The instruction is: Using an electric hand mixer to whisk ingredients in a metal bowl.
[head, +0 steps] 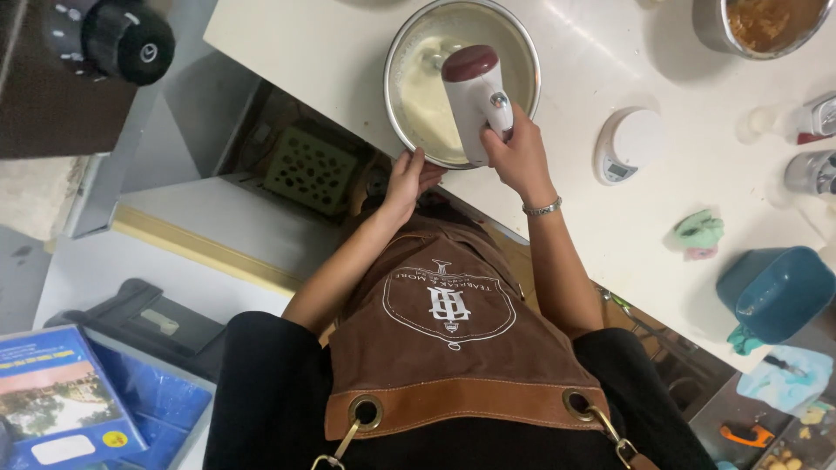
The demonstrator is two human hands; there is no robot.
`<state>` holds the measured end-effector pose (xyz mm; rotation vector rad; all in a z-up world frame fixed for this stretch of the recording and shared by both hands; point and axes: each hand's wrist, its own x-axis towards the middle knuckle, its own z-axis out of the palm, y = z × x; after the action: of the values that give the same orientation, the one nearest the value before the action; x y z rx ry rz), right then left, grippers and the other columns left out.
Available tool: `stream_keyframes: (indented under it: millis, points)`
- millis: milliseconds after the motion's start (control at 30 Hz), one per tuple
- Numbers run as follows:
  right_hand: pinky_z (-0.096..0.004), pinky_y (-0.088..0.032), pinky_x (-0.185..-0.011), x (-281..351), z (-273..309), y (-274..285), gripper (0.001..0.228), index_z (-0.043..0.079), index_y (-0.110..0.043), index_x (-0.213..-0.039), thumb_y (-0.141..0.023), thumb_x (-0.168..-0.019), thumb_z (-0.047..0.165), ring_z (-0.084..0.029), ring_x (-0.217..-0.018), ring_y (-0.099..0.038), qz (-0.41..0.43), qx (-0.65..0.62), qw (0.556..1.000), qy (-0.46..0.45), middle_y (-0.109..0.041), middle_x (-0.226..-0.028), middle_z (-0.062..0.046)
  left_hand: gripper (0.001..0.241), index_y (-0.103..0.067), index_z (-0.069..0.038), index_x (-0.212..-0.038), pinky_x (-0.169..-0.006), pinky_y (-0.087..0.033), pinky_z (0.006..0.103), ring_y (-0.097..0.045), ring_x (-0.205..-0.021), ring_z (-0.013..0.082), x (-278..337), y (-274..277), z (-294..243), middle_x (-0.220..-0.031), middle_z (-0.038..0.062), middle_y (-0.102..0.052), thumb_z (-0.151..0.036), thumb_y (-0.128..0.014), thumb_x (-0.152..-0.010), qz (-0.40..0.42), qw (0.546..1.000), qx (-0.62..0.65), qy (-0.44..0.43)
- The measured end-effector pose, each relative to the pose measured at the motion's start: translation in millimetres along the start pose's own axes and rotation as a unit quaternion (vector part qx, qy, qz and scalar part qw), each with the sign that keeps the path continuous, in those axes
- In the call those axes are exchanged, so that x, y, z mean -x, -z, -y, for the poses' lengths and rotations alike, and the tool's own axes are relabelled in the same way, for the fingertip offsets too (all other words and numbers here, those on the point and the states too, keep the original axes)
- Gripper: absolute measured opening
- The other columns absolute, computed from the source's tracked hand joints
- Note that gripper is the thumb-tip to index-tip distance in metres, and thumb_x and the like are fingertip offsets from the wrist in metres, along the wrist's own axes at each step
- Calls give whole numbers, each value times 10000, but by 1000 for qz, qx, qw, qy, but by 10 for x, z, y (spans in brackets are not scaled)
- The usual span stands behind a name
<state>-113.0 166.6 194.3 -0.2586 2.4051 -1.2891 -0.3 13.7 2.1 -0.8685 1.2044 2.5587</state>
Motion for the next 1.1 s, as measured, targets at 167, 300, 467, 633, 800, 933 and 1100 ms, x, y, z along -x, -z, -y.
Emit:
stream_keyframes:
  millis: [167,300,467,633,800,933,1100]
  points:
    - [-307,-511,-526,-1,9,23,343,-11,-619,-1201,-624,-903,160,-154,-532,-647,0,-19,1000,-9,-671,-690,-88,381,-549,-35,-1261,-795,-585,342,-749,-986,222,-31,109,-31,-1079,113,-735,-358,-495,-1067,-9,999,-47,-3]
    - [-314,-529,-554,-10,-76,11,269,-16,-608,-1106,-626,-908,166,-165,-554,-669,-2,-10,1000,-3,-679,-700,-97,384,-569,-32,-1243,-778,-578,336,-730,-971,202,-41,185,-67,-1121,87,-699,-347,-578,-1024,-29,995,-95,-31]
    - [-325,-536,-564,-18,-124,7,291,-9,-597,-1122,-634,-905,182,-189,-567,-687,-15,-14,1000,-5,-685,-685,-116,423,-544,-38,-1263,-844,-521,368,-617,-1003,203,-318,537,-89,-1137,79,-616,-380,-608,-1023,-129,976,-148,-91]
    - [-359,-573,-590,-49,-347,-57,402,5,-550,-1208,-667,-879,207,-225,-636,-717,-15,5,1000,-17,-719,-765,-146,299,-541,-32,-1170,-998,-449,428,-538,-1127,267,-718,614,-1107,-1184,117,-555,-260,-664,-1020,-250,825,-357,-360]
    - [-399,-583,-671,26,-365,-140,459,14,-550,-1239,-699,-847,201,-291,-725,-736,-73,-12,996,45,-733,-827,-172,216,-653,-71,-1208,-1208,-290,553,-341,-1431,435,-1918,893,-1972,-1477,245,-404,-101,-736,-1010,-156,683,-525,-483]
    - [-434,-571,-749,60,-399,-222,412,57,-566,-1203,-715,-859,226,-349,-840,-730,-100,4,993,68,-730,-921,-181,525,-747,-263,-1505,-1188,-157,689,-71,-1532,567,-2423,755,-2397,-1695,343,-67,-122,-681,-1003,-69,595,-686,-413]
    - [-466,-531,-770,142,-418,-260,439,64,-548,-1198,-738,-844,240,-390,-893,-684,-133,39,988,70,-694,-933,-183,413,-637,-129,-1433,-1176,-137,711,-108,-1558,481,-2392,271,-2624,-1705,266,-130,-198,-680,-1028,-44,586,-749,-307]
